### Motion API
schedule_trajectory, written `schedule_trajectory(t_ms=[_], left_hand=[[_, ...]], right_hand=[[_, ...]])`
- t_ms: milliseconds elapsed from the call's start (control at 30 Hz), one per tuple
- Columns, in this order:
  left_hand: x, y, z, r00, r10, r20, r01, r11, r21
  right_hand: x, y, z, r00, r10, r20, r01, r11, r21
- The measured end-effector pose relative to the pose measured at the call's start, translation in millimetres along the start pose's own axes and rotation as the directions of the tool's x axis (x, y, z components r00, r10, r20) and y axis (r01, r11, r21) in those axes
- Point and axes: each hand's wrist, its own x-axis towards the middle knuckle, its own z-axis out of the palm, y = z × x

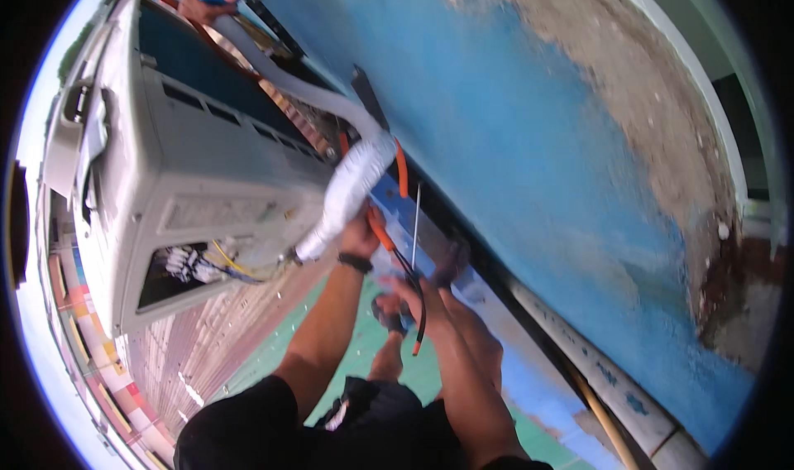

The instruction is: The person uses wrenches to loosen nuts on the refrigerant lines of an air conditioning unit and then uses a screwdriver to remove electrical connection covers and wires.

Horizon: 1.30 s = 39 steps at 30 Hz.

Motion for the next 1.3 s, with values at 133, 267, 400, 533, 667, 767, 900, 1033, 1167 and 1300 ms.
schedule_trajectory(t_ms=[133,267,400,533,667,767,900,1033,1167,1300], left_hand=[[-0.1,-10.1,19.9,1.0,-0.019,-0.021,0.019,0.999,0.036],[-14.1,17.2,-25.3,0.991,0.047,-0.128,-0.033,0.993,0.11],[-90.3,10.2,49.3,0.976,-0.093,-0.197,0.211,0.629,0.748],[-150.9,40.2,113.3,0.761,0.416,0.497,-0.419,-0.27,0.867],[-120.4,80.0,140.1,0.644,0.43,0.633,-0.505,-0.383,0.774],[-74.1,68.8,173.9,0.776,0.344,0.528,-0.411,-0.359,0.838],[-52.0,72.0,199.1,0.928,0.224,0.299,-0.225,-0.304,0.926],[-44.4,84.2,188.9,0.945,0.305,0.116,-0.06,-0.186,0.981],[-39.4,89.4,194.5,0.973,0.231,0.008,0.018,-0.11,0.994],[-31.0,82.8,147.3,0.852,0.29,0.436,-0.372,-0.252,0.894]], right_hand=[[17.1,-3.2,5.4,0.962,-0.254,-0.102,0.264,0.959,0.101],[31.3,-12.6,58.9,0.846,-0.53,0.06,0.525,0.847,0.081],[72.1,-34.4,24.6,0.845,-0.525,-0.101,0.526,0.85,-0.014],[115.3,-41.5,39.6,0.876,-0.44,-0.198,0.452,0.892,0.019],[152.5,-4.4,65.7,0.953,-0.28,-0.119,0.292,0.952,0.098],[192.0,26.2,27.8,0.962,-0.224,-0.155,0.26,0.924,0.28],[215.5,39.1,27.4,0.962,0.003,-0.273,0.084,0.949,0.305],[202.7,5.4,73.4,0.985,-0.091,-0.145,0.136,0.93,0.341],[200.9,-0.6,71.1,0.954,-0.168,-0.249,0.172,0.985,-0.008],[190.8,-4.6,64.2,0.885,-0.433,-0.17,0.446,0.894,0.045]])
